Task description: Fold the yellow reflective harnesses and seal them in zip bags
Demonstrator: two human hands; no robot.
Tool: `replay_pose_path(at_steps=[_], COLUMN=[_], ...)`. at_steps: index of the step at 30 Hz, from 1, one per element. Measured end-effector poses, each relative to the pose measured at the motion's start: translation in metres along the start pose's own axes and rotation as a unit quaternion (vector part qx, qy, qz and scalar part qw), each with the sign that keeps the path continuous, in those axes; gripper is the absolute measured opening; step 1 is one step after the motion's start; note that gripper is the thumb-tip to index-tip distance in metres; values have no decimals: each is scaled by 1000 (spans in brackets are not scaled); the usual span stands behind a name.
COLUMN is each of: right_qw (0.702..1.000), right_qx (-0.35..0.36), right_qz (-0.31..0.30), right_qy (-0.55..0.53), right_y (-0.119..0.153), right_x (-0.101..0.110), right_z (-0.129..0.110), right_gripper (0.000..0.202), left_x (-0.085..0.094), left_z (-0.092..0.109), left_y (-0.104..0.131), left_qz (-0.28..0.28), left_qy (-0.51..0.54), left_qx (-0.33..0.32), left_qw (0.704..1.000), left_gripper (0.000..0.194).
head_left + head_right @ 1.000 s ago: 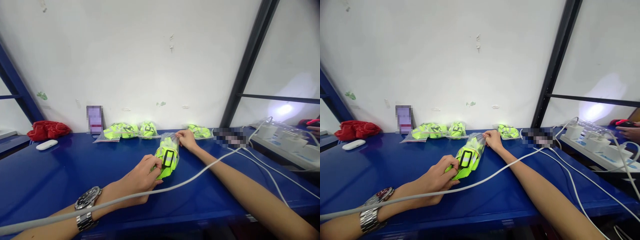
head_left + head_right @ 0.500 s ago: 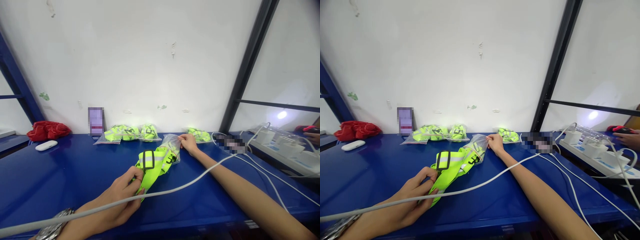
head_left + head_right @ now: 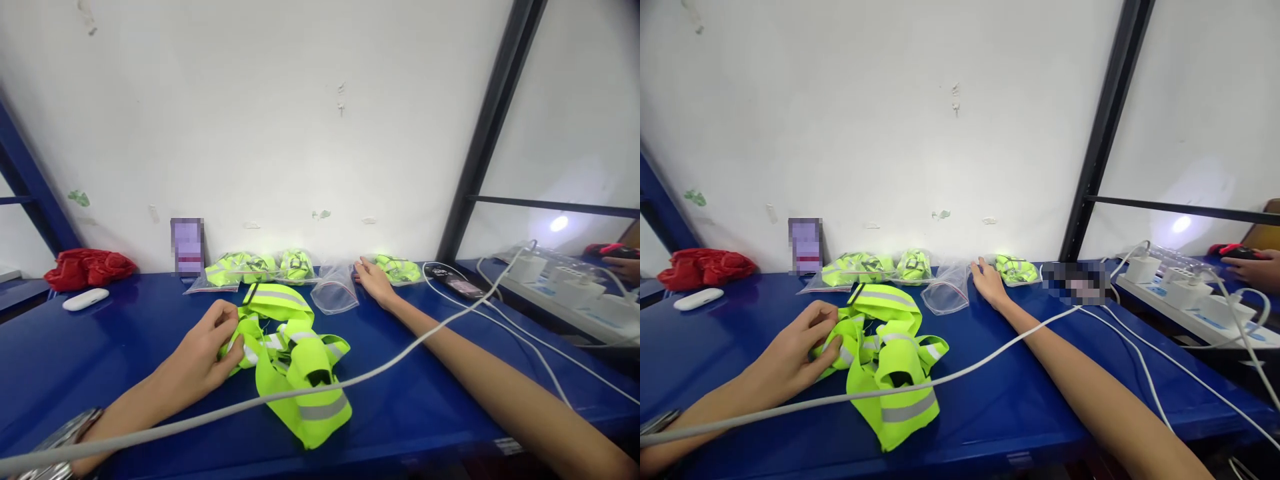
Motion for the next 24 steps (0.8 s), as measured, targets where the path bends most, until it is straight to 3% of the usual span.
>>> replay_pose_path(at_steps=[3,5,7,10,13,15,19,22,24], right_qw=[999,997,978,931,901,895,895,894,891], right_qx=[15,58,158,240,241,235,229,212,215], right_qz=[12,9,0,-74,-134,-156,-168,-186,-198], right_qy=[32,54,135,265,336,344,344,349,348], right_y=[10,24,41,62,64,55,33,28,29], right_x=[3,7,11,8,2,0,3,4,4], right_z=[-18,-37,-57,-75,-70,-59,-37,-29,-29], right_gripper=[51,46,41,40,40,36,47,48,47], left_x=[-6,-11,-17,-23,-24,-23,-19,-16,-12], left_z=[-11,-16,-18,-14,-5,2,16,28,37], left_y=[-17,-24,-28,-31,-35,-38,-44,-47,-49], left_qz=[19,12,-2,-23,-53,-76,-112,-112,-71], left_qy=[-34,-70,-109,-162,-196,-205,-216,-229,-246], left_qx=[29,45,70,122,157,165,159,135,109], left_qw=[999,996,992,979,967,962,957,957,960], left_gripper=[22,22,22,24,25,26,26,30,32])
Point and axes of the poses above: each hand's wrist, its own y-axis away from the middle knuckle, its own x-axis out of the back of the hand, z = x × y, the point moved 2 cm from there along -y, towards the middle knuckle, and after that the axes turned 13 degrees about -z, right-handed, at the moved point
